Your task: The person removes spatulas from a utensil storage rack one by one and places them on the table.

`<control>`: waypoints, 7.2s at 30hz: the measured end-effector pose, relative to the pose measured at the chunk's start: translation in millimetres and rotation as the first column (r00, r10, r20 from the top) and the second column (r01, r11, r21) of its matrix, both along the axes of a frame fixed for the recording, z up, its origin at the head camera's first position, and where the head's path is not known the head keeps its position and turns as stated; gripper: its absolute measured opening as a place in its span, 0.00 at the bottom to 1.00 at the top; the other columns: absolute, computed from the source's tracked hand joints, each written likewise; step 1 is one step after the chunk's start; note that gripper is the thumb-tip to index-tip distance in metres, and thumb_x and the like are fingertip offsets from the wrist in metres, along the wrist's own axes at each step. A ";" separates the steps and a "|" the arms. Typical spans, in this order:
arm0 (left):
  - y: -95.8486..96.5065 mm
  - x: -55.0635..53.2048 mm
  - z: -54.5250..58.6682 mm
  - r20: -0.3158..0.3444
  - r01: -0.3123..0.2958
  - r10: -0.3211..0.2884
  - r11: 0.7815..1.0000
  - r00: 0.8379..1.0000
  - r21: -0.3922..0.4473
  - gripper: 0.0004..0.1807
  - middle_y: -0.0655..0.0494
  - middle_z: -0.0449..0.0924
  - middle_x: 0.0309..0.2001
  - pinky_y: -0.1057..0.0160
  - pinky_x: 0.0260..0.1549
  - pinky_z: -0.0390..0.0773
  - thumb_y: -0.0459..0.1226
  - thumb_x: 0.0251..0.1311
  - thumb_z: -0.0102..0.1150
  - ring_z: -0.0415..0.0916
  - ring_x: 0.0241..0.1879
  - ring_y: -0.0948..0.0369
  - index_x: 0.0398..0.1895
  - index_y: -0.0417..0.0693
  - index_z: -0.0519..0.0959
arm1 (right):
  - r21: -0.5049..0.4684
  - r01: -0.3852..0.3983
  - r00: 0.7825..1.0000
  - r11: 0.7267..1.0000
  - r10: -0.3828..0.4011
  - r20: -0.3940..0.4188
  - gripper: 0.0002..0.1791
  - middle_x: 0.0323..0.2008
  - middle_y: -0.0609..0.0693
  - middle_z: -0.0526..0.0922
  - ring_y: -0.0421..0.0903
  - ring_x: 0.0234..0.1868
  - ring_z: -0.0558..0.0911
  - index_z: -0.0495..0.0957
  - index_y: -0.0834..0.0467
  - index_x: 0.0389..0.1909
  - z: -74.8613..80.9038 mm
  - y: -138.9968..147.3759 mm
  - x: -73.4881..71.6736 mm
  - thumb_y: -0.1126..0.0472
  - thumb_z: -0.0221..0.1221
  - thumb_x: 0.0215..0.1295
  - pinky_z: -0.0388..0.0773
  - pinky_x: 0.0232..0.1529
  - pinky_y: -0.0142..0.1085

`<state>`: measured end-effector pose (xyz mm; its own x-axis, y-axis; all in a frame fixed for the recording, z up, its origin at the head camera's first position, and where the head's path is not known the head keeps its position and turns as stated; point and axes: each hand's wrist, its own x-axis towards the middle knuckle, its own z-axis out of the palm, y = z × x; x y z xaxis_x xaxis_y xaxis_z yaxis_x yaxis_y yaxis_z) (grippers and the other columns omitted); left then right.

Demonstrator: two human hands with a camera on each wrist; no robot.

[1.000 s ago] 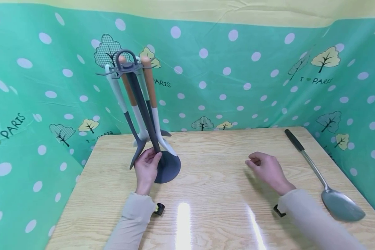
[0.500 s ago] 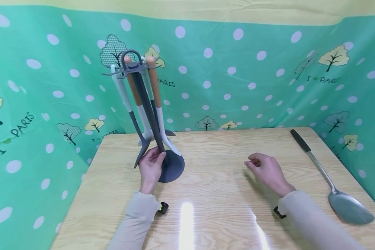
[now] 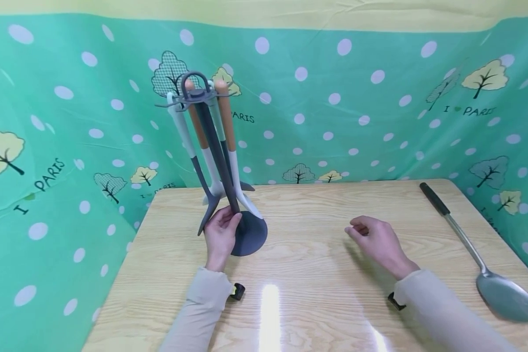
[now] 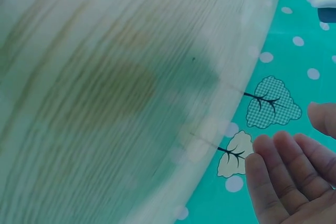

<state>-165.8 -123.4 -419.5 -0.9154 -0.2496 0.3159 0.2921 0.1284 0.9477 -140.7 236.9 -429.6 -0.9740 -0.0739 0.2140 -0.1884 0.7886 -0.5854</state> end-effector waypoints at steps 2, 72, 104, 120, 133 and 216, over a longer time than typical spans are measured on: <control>0.4 0.2 0.2 0.000 0.000 0.000 1.000 1.000 -0.001 0.12 0.34 0.81 0.41 0.71 0.39 0.79 0.26 0.57 0.62 0.80 0.41 0.44 0.45 0.28 0.80 | -0.001 -0.003 1.000 1.000 0.003 -0.004 0.17 0.34 0.52 0.84 0.48 0.35 0.82 0.80 0.63 0.46 0.5 -1.3 -0.2 0.53 0.59 0.66 0.80 0.38 0.46; 1.6 0.6 0.8 0.023 -0.014 0.015 1.000 1.000 -0.025 0.12 0.36 0.82 0.41 0.72 0.39 0.78 0.27 0.58 0.62 0.80 0.41 0.47 0.46 0.31 0.80 | -0.155 -0.180 0.979 0.971 0.162 -0.119 0.11 0.33 0.46 0.84 0.40 0.32 0.81 0.82 0.58 0.42 27.8 -104.4 -31.4 0.56 0.62 0.64 0.80 0.36 0.36; 0.9 0.7 0.8 0.027 -0.026 0.027 0.999 0.999 -0.033 0.13 0.37 0.82 0.41 0.72 0.40 0.78 0.28 0.58 0.63 0.81 0.41 0.48 0.46 0.32 0.80 | -0.195 -0.293 0.946 0.936 0.253 -0.205 0.12 0.35 0.46 0.84 0.37 0.32 0.81 0.82 0.58 0.42 69.0 -161.4 -53.2 0.53 0.61 0.65 0.80 0.35 0.33; 1.5 0.5 2.7 0.017 -0.019 0.020 1.000 1.000 -0.023 0.13 0.36 0.82 0.41 0.70 0.40 0.79 0.27 0.58 0.63 0.81 0.41 0.46 0.46 0.31 0.80 | -0.214 -0.326 0.934 0.921 0.278 -0.227 0.13 0.35 0.44 0.84 0.36 0.33 0.81 0.82 0.57 0.42 80.4 -180.3 -63.0 0.52 0.60 0.65 0.80 0.37 0.32; 1.0 -0.1 0.6 0.004 -0.021 0.021 0.999 1.000 -0.035 0.12 0.37 0.82 0.40 0.68 0.40 0.80 0.27 0.58 0.63 0.81 0.40 0.47 0.45 0.31 0.81 | -0.340 -0.323 0.946 0.883 0.303 -0.114 0.15 0.40 0.44 0.82 0.38 0.39 0.81 0.80 0.54 0.47 91.8 -196.9 -69.0 0.52 0.62 0.63 0.79 0.43 0.35; 0.7 -0.8 1.7 -0.041 -0.059 0.056 0.996 0.998 -0.067 0.11 0.36 0.83 0.36 0.62 0.38 0.82 0.25 0.55 0.64 0.81 0.36 0.45 0.42 0.29 0.81 | -0.533 -0.441 0.898 0.722 0.356 -0.260 0.11 0.36 0.48 0.83 0.42 0.34 0.81 0.80 0.56 0.46 102.2 -208.7 -42.8 0.59 0.63 0.63 0.81 0.38 0.36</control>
<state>-166.6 -122.7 -417.9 -0.8866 -0.2783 0.3695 0.3192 0.2100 0.9241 -183.5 28.2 -327.5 -0.8422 -0.2731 0.4649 -0.5155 0.1551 -0.8427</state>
